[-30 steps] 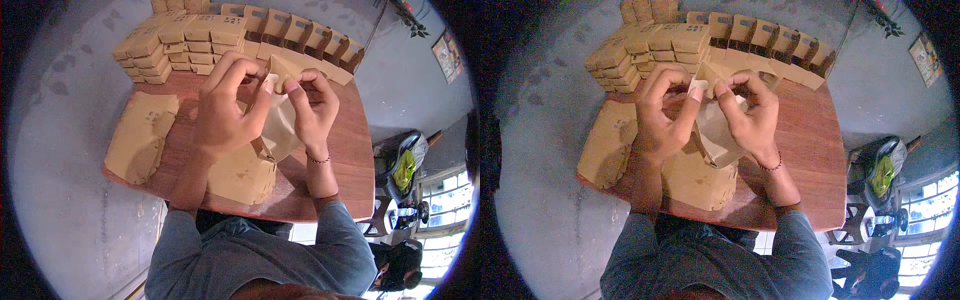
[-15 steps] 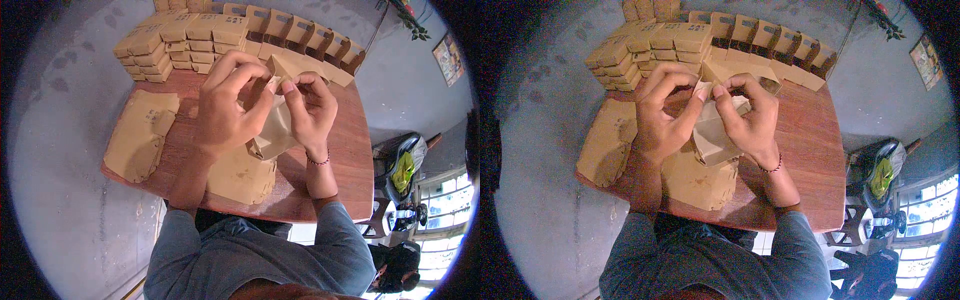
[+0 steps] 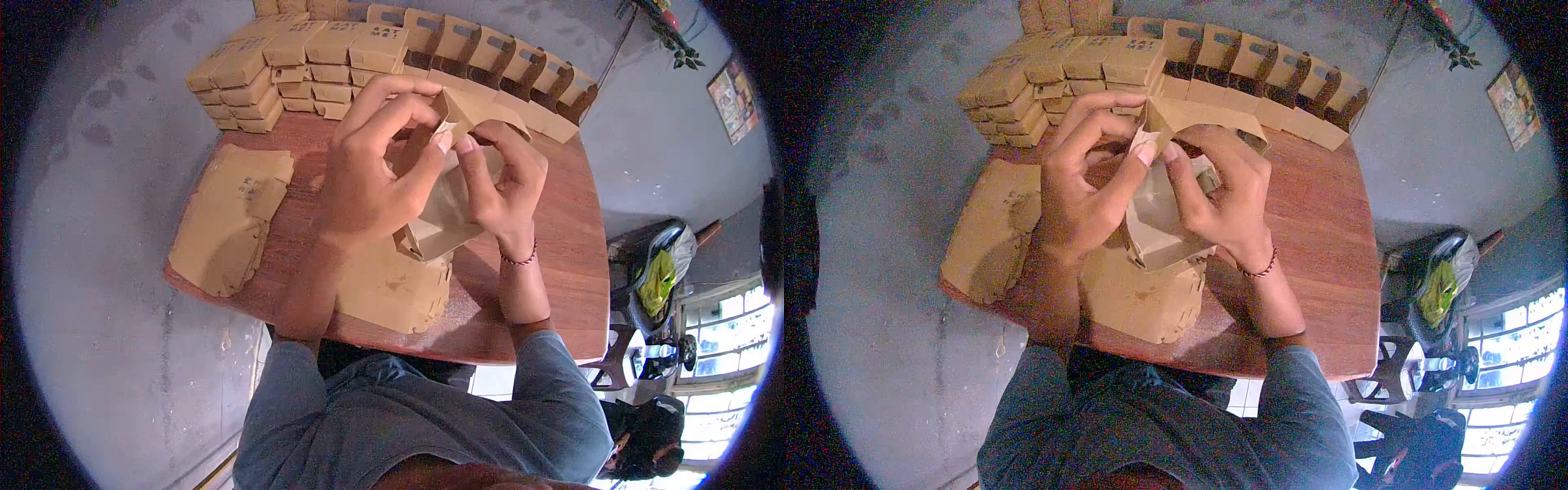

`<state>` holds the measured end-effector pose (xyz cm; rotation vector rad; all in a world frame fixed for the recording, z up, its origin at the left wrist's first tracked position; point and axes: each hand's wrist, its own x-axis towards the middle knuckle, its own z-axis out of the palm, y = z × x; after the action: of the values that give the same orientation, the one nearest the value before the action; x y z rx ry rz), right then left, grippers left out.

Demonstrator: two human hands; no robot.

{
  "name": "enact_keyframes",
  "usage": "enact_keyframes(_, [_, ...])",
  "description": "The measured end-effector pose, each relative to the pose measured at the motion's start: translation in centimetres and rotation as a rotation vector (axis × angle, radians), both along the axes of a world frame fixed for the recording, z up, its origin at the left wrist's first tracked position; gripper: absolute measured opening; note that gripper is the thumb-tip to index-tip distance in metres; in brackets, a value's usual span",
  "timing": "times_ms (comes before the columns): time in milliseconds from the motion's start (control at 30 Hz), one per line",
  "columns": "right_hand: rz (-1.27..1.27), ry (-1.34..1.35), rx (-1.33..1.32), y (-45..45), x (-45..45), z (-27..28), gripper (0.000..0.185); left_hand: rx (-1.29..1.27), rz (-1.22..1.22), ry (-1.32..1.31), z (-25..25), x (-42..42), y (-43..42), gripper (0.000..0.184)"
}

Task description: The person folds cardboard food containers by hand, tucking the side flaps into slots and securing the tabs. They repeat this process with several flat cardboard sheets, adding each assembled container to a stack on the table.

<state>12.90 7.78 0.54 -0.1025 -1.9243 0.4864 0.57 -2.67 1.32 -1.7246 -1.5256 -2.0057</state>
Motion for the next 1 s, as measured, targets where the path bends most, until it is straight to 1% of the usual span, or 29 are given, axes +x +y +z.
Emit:
enact_keyframes(67, [0.000,-0.002,-0.018,0.0,-0.1,-0.2,0.007,0.012,-0.004,0.046,-0.1,-0.3,-0.2,0.007])
enact_keyframes(133, [0.105,0.009,-0.189,0.2,-0.3,-0.6,0.008,-0.076,-0.070,-0.001,0.0,-0.4,-0.5,0.008])
enact_keyframes(167, [0.106,0.009,-0.188,0.0,-0.3,-0.6,0.008,-0.076,-0.069,-0.001,0.2,-0.4,-0.7,0.008])
enact_keyframes(233, [0.170,0.015,-0.386,-0.5,-0.3,-0.6,0.009,-0.092,-0.074,0.029,0.6,-0.4,-0.9,0.017])
enact_keyframes(267, [0.170,0.014,-0.386,-0.6,-0.3,-0.6,0.009,-0.091,-0.073,0.028,0.5,-0.4,-0.8,0.017])
enact_keyframes(333, [0.063,-0.019,-0.331,-0.6,-0.3,-0.7,0.009,0.017,0.004,0.014,0.3,-0.5,-0.3,0.027])
enact_keyframes(367, [0.065,-0.020,-0.330,-0.5,-0.4,-0.8,0.009,0.017,0.006,0.014,0.3,-0.3,-0.2,0.027])
enact_keyframes(433, [0.076,-0.059,-0.131,-0.3,-0.5,-0.8,0.009,-0.001,-0.007,-0.140,0.2,0.1,-0.2,0.034])
enact_keyframes(467, [0.077,-0.060,-0.131,-0.2,-0.6,-0.8,0.009,-0.001,-0.006,-0.141,0.2,-0.1,-0.3,0.034])
enact_keyframes(533, [0.075,-0.065,-0.076,-0.2,-0.7,-0.9,0.008,-0.226,-0.094,-0.151,0.1,-0.8,-0.8,0.040])
enact_keyframes(567, [0.076,-0.066,-0.075,-0.3,-0.6,-0.9,0.008,-0.225,-0.093,-0.152,-0.1,-0.9,-0.6,0.040])
enact_keyframes(633, [0.081,-0.069,-0.109,-0.7,-0.5,-0.7,0.007,-0.070,-0.116,-0.114,-0.5,-1.1,-0.2,0.041])
enact_keyframes(667, [0.081,-0.070,-0.109,-0.7,-0.5,-0.8,0.007,-0.070,-0.115,-0.115,-0.5,-1.1,-0.1,0.041])
enact_keyframes(733, [0.108,-0.087,-0.167,-0.8,-0.6,-0.9,0.007,0.013,-0.049,-0.044,-0.5,-1.0,0.0,0.038])
enact_keyframes(767, [0.106,-0.087,-0.168,-0.9,-0.7,-1.0,0.007,0.012,-0.051,-0.044,-0.5,-1.0,0.0,0.038])
enact_keyframes(833, [0.130,-0.111,-0.295,-1.0,-0.8,-0.9,0.008,0.043,0.040,0.041,-0.3,-1.1,0.0,0.035])
enact_keyframes(867, [0.130,-0.111,-0.295,-1.1,-0.9,-1.0,0.008,0.043,0.040,0.040,-0.3,-1.1,-0.1,0.035])
enact_keyframes(933, [0.200,-0.069,-0.436,-1.0,-1.1,-1.2,0.008,0.024,0.038,-0.041,-0.3,-0.9,-0.3,0.036])
enact_keyframes(967, [0.200,-0.068,-0.435,-1.1,-1.1,-1.2,0.008,0.024,0.037,-0.040,-0.1,-0.8,-0.6,0.036])
enact_keyframes(1000, [0.211,-0.061,-0.454,-1.2,-1.1,-1.2,0.008,-0.046,0.030,-0.063,0.2,-0.7,-0.9,0.039])
